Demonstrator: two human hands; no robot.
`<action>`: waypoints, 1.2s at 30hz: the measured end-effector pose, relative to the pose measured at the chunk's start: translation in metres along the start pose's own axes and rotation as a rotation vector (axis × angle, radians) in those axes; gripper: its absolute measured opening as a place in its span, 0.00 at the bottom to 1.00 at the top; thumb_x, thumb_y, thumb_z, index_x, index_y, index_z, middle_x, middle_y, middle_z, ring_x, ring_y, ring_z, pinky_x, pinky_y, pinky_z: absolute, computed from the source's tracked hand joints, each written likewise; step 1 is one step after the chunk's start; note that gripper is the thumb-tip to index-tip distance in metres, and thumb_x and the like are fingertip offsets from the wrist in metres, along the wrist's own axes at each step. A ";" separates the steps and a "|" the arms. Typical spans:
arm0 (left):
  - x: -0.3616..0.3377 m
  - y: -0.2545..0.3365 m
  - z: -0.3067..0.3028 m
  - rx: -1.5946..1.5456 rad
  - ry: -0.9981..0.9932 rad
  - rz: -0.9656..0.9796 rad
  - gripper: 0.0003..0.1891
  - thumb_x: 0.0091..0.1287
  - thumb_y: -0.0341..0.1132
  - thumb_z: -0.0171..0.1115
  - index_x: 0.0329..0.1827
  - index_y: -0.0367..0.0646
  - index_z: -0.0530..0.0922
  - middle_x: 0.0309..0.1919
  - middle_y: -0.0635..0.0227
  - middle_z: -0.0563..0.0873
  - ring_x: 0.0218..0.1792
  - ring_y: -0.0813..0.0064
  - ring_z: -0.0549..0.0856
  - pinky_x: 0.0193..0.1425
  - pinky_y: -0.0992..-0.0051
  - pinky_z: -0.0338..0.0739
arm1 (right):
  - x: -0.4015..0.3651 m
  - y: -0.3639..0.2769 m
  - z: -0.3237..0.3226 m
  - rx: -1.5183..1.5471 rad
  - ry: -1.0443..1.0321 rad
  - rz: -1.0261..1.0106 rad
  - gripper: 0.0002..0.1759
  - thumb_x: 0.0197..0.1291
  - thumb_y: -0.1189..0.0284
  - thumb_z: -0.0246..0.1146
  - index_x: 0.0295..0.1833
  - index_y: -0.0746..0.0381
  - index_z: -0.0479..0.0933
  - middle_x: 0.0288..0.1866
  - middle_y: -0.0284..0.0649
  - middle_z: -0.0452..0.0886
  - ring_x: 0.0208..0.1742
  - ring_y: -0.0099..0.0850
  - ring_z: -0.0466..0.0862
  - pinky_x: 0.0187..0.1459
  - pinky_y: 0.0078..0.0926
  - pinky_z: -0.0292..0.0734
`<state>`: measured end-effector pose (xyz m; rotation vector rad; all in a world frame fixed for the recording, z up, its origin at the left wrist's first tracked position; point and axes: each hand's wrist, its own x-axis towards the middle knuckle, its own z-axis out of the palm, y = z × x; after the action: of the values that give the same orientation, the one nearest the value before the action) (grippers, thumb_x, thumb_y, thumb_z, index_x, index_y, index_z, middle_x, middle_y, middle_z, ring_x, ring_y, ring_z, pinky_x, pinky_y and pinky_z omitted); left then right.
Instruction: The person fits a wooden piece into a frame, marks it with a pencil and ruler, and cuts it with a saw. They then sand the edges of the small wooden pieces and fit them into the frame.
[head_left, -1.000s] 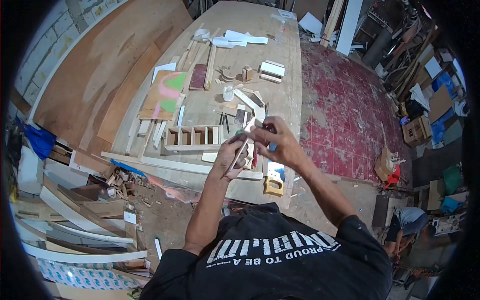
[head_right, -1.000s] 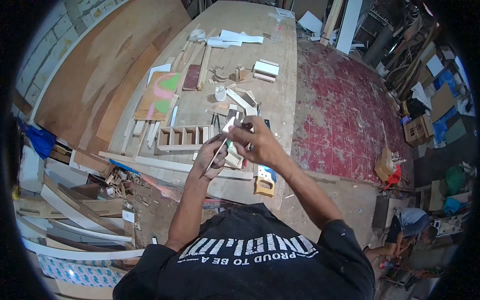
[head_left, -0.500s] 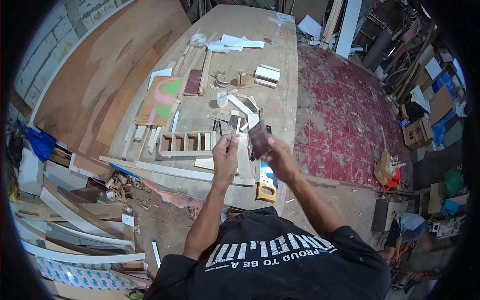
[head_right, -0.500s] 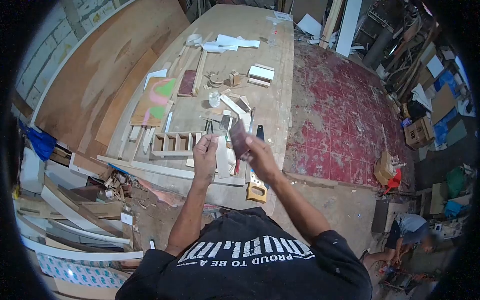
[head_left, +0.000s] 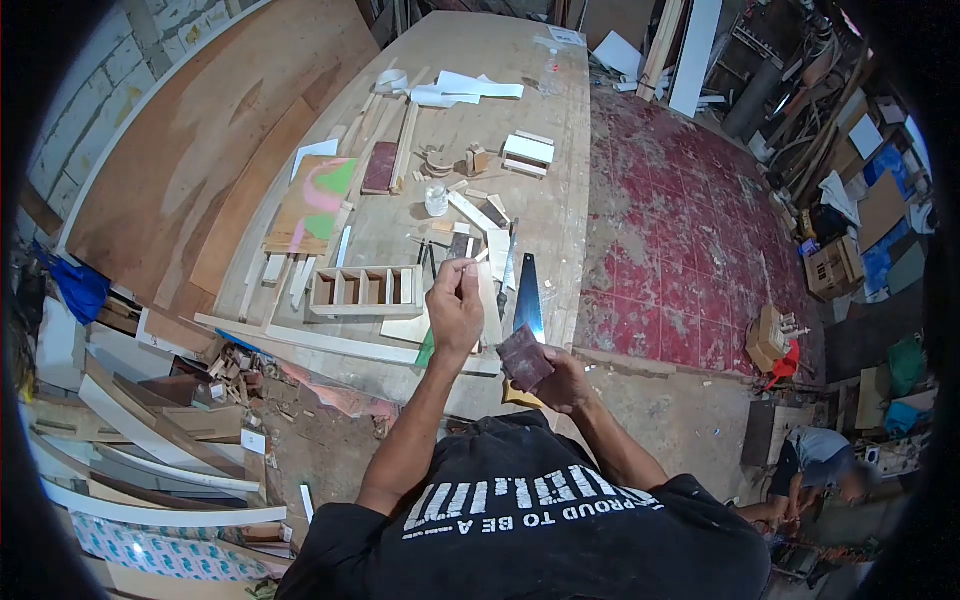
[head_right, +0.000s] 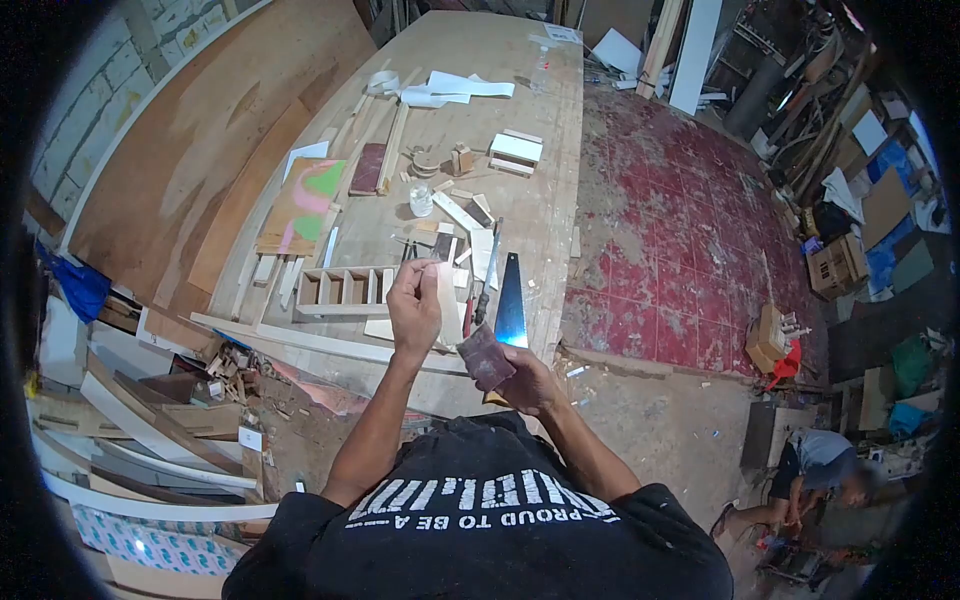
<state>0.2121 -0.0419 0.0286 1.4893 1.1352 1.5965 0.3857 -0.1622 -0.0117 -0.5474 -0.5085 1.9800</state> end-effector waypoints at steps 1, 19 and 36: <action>0.002 0.000 -0.002 -0.039 -0.010 -0.039 0.09 0.76 0.33 0.57 0.47 0.34 0.78 0.23 0.67 0.81 0.25 0.83 0.76 0.30 0.77 0.71 | 0.001 -0.001 0.000 0.000 -0.002 -0.003 0.35 0.67 0.57 0.61 0.70 0.70 0.66 0.60 0.47 0.78 0.55 0.36 0.81 0.57 0.36 0.79; -0.002 0.002 -0.007 -0.512 -0.480 -0.458 0.18 0.81 0.42 0.47 0.56 0.36 0.79 0.46 0.64 0.88 0.42 0.78 0.87 0.46 0.74 0.83 | 0.030 -0.010 0.053 -1.688 0.462 -0.951 0.28 0.54 0.72 0.74 0.62 0.58 0.80 0.52 0.51 0.73 0.50 0.43 0.77 0.44 0.36 0.75; -0.012 0.015 -0.026 -0.395 -0.678 -0.538 0.13 0.77 0.35 0.55 0.55 0.36 0.78 0.37 0.68 0.85 0.31 0.83 0.85 0.34 0.80 0.81 | 0.046 -0.083 0.051 -1.200 0.419 -0.672 0.21 0.60 0.69 0.69 0.60 0.61 0.82 0.49 0.43 0.78 0.51 0.33 0.78 0.51 0.30 0.74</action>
<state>0.1896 -0.0628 0.0376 1.1793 0.6866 0.7865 0.3960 -0.0912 0.0691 -1.2649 -1.3828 0.7241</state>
